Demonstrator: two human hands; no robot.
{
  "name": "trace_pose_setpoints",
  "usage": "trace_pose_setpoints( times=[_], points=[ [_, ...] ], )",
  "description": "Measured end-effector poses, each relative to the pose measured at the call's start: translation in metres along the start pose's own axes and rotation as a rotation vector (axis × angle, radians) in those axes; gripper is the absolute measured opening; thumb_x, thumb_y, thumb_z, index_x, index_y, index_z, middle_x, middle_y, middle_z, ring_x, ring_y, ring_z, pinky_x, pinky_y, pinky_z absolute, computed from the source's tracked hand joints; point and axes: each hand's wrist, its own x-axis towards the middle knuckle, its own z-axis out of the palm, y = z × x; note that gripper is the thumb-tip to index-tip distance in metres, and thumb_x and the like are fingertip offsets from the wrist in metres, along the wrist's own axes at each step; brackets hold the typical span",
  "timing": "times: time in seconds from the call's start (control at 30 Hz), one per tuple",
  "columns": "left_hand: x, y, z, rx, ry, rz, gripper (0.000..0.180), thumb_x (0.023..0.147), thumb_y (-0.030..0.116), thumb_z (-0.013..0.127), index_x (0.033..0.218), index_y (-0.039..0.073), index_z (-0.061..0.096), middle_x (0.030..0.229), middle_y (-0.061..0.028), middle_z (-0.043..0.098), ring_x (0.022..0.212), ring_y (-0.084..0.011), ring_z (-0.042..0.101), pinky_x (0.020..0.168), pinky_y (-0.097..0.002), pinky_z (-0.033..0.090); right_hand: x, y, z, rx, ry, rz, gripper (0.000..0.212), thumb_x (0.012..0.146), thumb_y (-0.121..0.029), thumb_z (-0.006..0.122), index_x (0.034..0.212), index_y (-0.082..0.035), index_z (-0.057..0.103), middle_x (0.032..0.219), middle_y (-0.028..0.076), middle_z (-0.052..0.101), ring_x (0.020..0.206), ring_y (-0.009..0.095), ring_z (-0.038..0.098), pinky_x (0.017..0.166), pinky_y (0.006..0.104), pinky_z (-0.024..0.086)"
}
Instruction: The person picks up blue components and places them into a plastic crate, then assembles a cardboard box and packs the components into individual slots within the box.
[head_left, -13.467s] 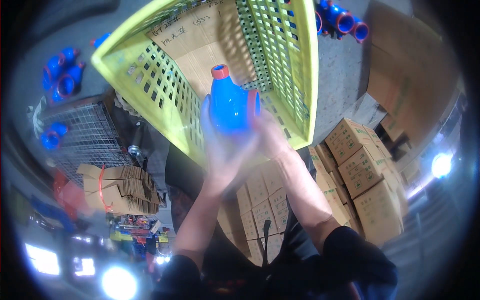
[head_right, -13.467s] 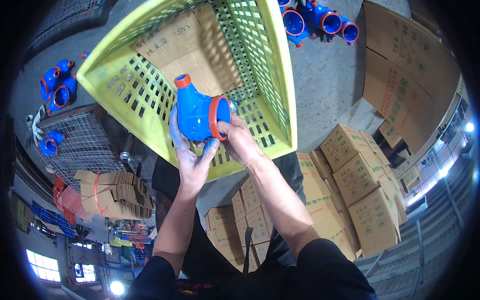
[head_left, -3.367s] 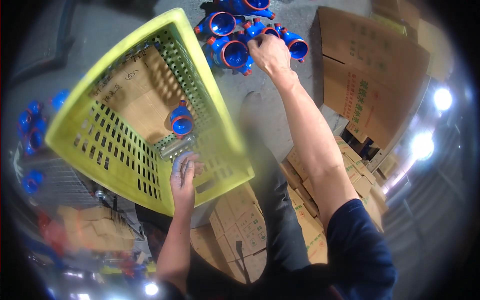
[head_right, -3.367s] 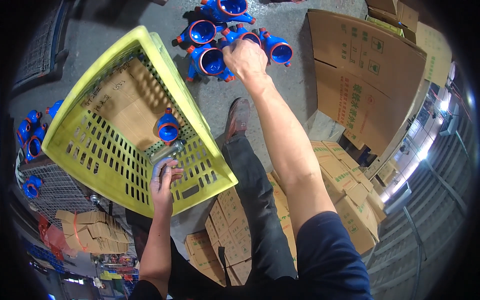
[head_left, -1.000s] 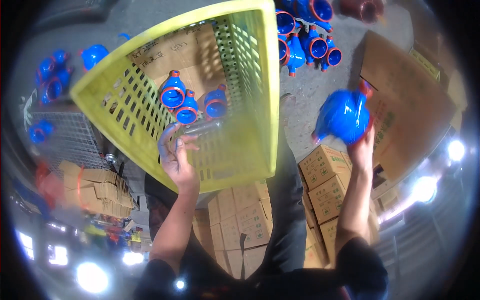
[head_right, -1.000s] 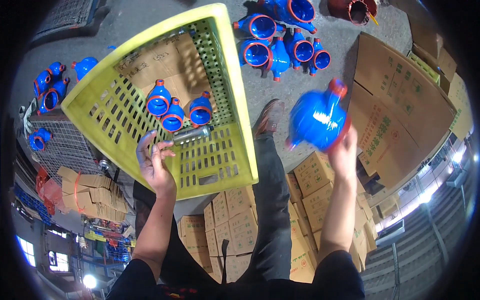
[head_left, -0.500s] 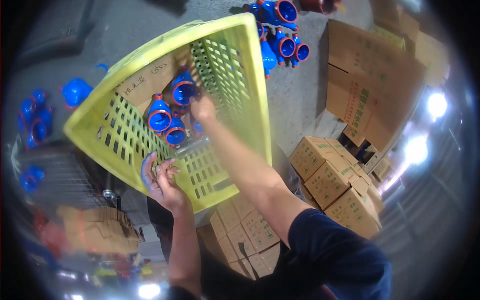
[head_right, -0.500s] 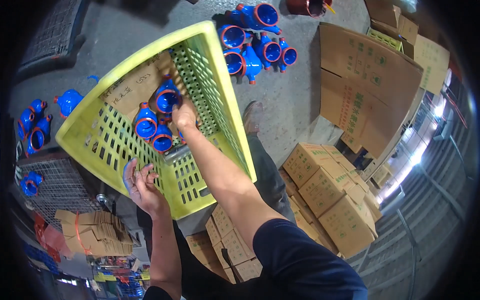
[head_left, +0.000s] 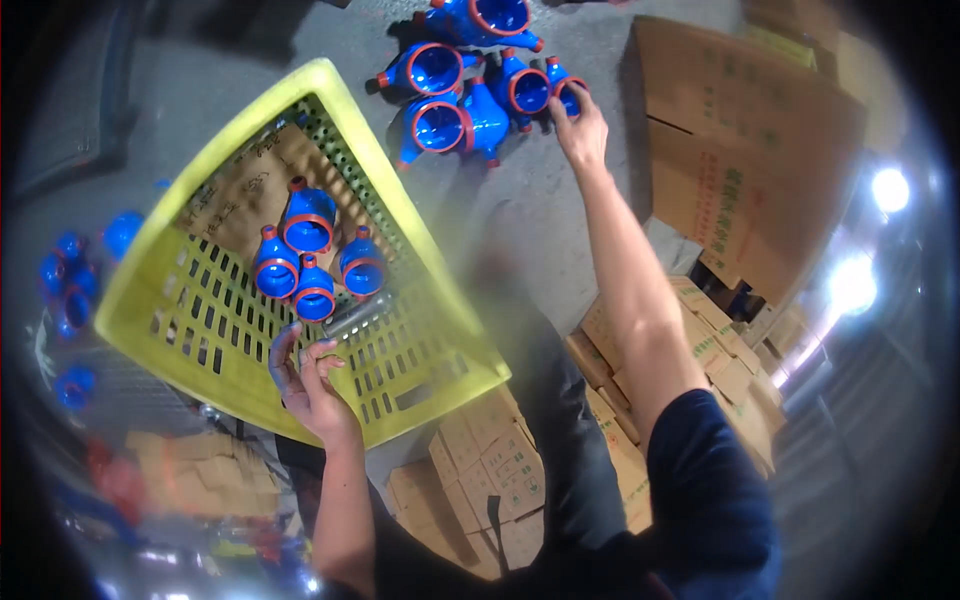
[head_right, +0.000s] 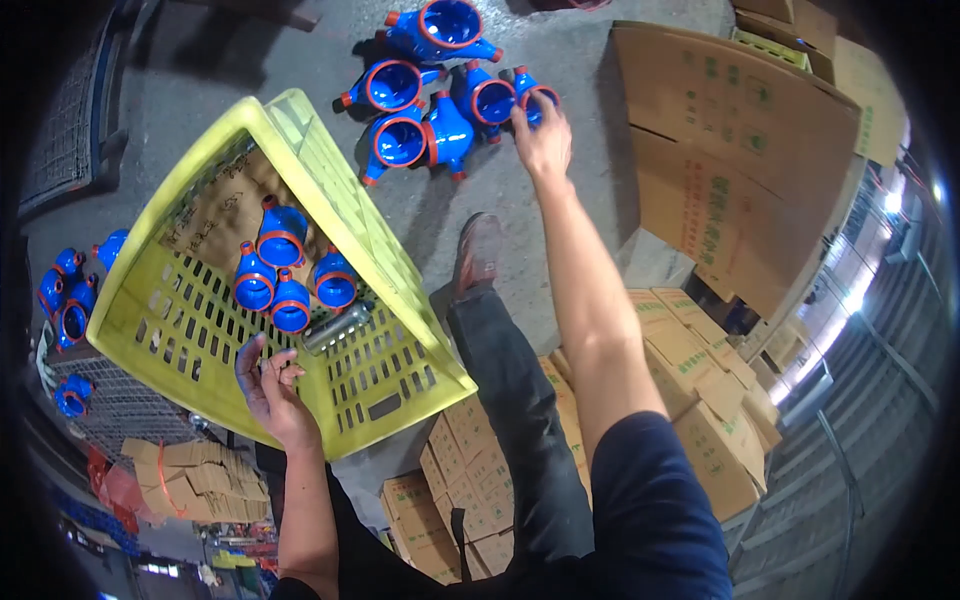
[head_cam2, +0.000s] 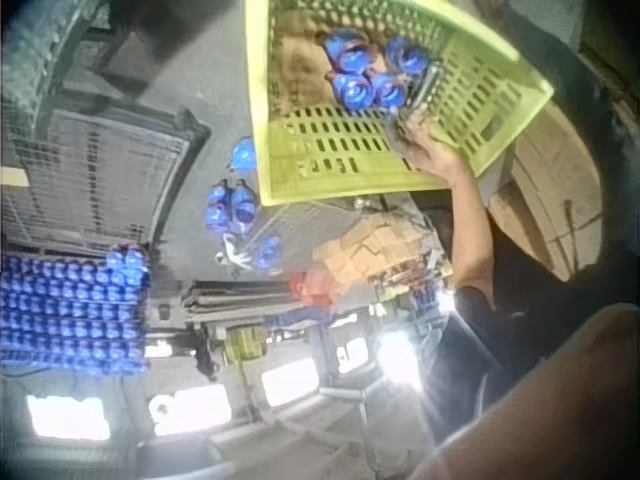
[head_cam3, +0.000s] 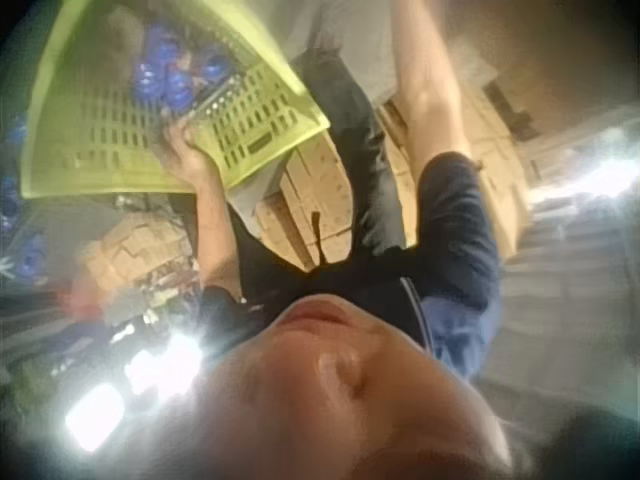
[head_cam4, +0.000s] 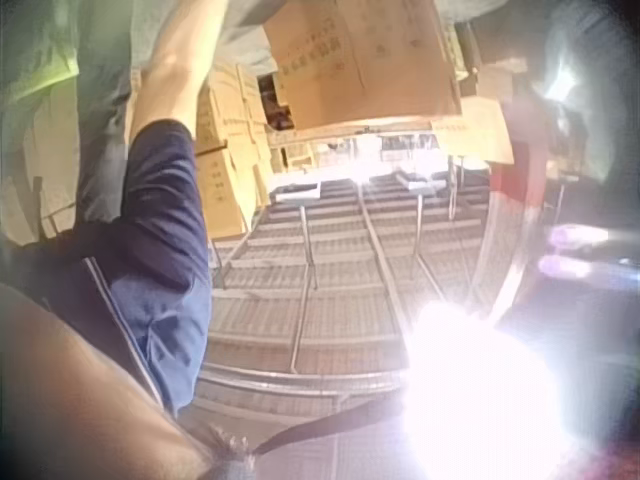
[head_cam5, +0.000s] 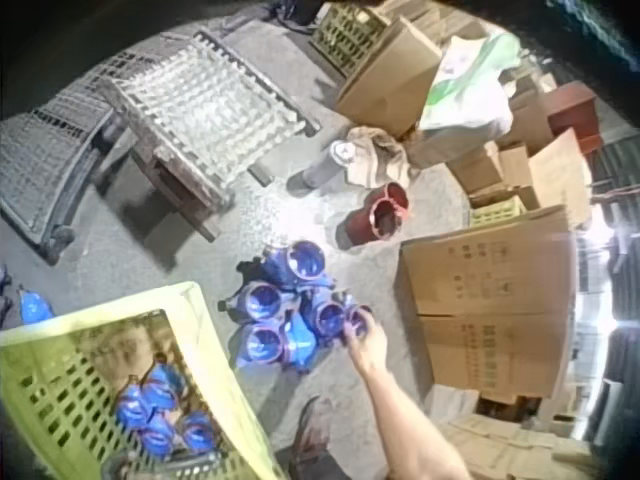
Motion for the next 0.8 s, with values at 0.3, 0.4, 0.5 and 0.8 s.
trace_pose_setpoints(
  times=[0.3,0.4,0.5,0.8],
  points=[
    [0.001,-0.009,-0.003,0.080,0.027,-0.026,0.032,0.098,0.010,0.053,0.127,-0.002,0.047,0.129,-0.0138,0.051,0.090,-0.0183,0.065,0.068,-0.0264,0.050,0.053,-0.020,0.023,-0.410,-0.326,0.189,0.041,0.090,-0.045,0.057,0.126,-0.027,0.064,0.118,0.014,0.067,0.110,0.033,0.064,0.092,0.0445,0.051],
    [0.003,-0.008,-0.005,0.099,-0.002,-0.037,0.030,0.097,0.009,0.052,0.124,-0.003,0.049,0.127,-0.0125,0.053,0.092,-0.0173,0.066,0.067,-0.0275,0.050,0.034,-0.004,-0.007,-0.408,-0.272,0.066,0.041,0.090,-0.045,0.055,0.119,-0.020,0.067,0.111,0.015,0.069,0.104,0.036,0.065,0.089,0.0453,0.051],
    [0.005,-0.015,-0.012,0.075,-0.029,-0.048,0.026,0.097,0.008,0.051,0.121,-0.002,0.053,0.123,-0.0109,0.057,0.092,-0.0169,0.066,0.068,-0.0271,0.050,-0.013,0.000,-0.064,-0.172,-0.203,-0.080,0.033,0.092,-0.037,0.059,0.106,-0.009,0.069,0.090,0.018,0.068,0.080,0.034,0.066,0.075,0.0395,0.050],
    [0.008,-0.009,-0.027,-0.134,-0.030,-0.120,0.025,0.098,0.008,0.050,0.121,0.000,0.056,0.115,-0.0083,0.062,0.095,-0.0166,0.065,0.071,-0.0269,0.051,-0.207,-0.174,-0.224,0.688,-0.401,-0.002,0.030,0.089,-0.007,0.061,0.118,0.002,0.064,0.101,0.007,0.069,0.093,0.012,0.062,0.085,0.0281,0.050]
  ],
)
